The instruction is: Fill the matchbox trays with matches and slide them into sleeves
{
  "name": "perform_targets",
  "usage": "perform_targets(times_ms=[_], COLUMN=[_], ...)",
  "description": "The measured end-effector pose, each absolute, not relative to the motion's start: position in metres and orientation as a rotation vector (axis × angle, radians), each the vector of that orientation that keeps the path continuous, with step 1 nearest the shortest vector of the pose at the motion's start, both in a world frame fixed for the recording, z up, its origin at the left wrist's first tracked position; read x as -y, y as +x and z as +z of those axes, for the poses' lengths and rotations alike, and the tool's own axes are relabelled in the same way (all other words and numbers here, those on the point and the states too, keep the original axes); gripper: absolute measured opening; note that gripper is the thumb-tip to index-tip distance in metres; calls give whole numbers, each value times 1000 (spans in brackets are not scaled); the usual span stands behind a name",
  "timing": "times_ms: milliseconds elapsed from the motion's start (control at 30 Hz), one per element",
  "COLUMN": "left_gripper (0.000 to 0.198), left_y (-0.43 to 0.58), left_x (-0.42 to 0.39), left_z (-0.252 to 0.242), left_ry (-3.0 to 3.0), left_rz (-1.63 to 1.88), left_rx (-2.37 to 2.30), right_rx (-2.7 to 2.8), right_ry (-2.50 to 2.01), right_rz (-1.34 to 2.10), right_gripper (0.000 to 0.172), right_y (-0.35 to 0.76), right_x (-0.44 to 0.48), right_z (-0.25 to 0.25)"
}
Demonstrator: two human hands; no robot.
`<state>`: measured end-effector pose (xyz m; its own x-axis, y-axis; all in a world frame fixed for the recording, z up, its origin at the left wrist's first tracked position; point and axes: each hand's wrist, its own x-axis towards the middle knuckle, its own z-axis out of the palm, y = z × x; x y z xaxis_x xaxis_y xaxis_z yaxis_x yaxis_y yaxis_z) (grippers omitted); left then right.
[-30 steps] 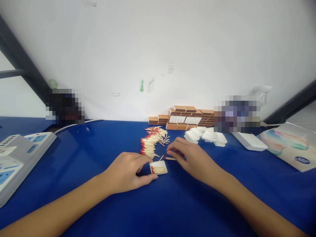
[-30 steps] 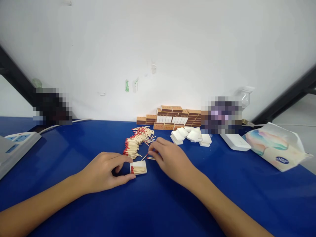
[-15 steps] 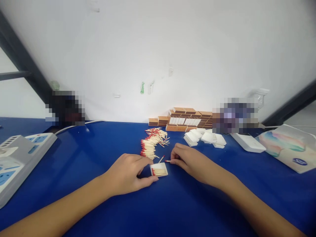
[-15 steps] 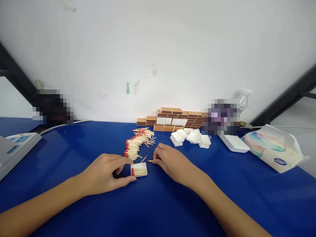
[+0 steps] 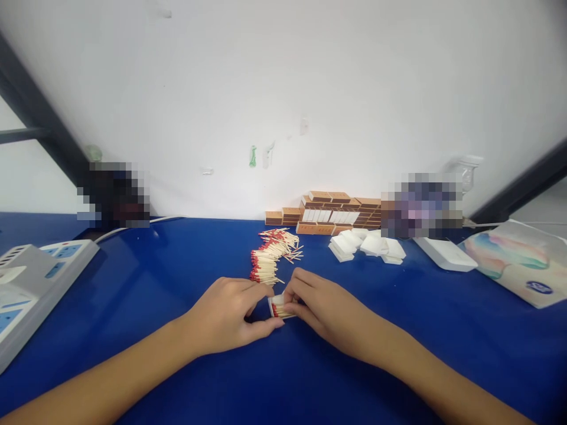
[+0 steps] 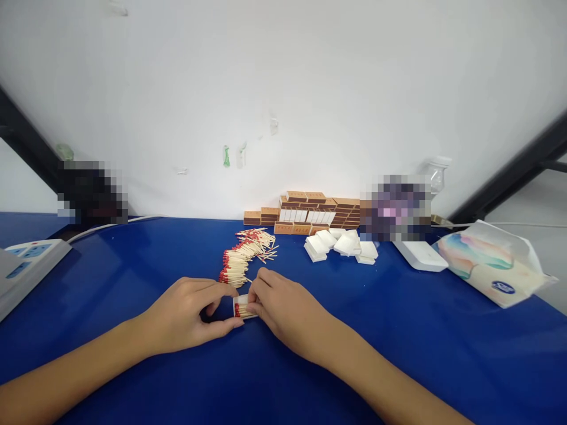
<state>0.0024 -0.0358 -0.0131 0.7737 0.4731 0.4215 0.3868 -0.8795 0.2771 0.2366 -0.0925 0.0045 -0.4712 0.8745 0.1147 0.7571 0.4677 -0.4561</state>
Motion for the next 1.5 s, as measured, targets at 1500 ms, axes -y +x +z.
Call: perform_targets(times_ms=[1500], left_gripper=[31], left_y=[2], left_x=[35], left_z=[-12], left_ry=[2791], left_rz=[711], left_rx=[-720], right_rx=[2240], right_ry=[-1326], right_rz=[391], right_gripper=[28], right_y=[255], right_x=[77], right_z=[-1])
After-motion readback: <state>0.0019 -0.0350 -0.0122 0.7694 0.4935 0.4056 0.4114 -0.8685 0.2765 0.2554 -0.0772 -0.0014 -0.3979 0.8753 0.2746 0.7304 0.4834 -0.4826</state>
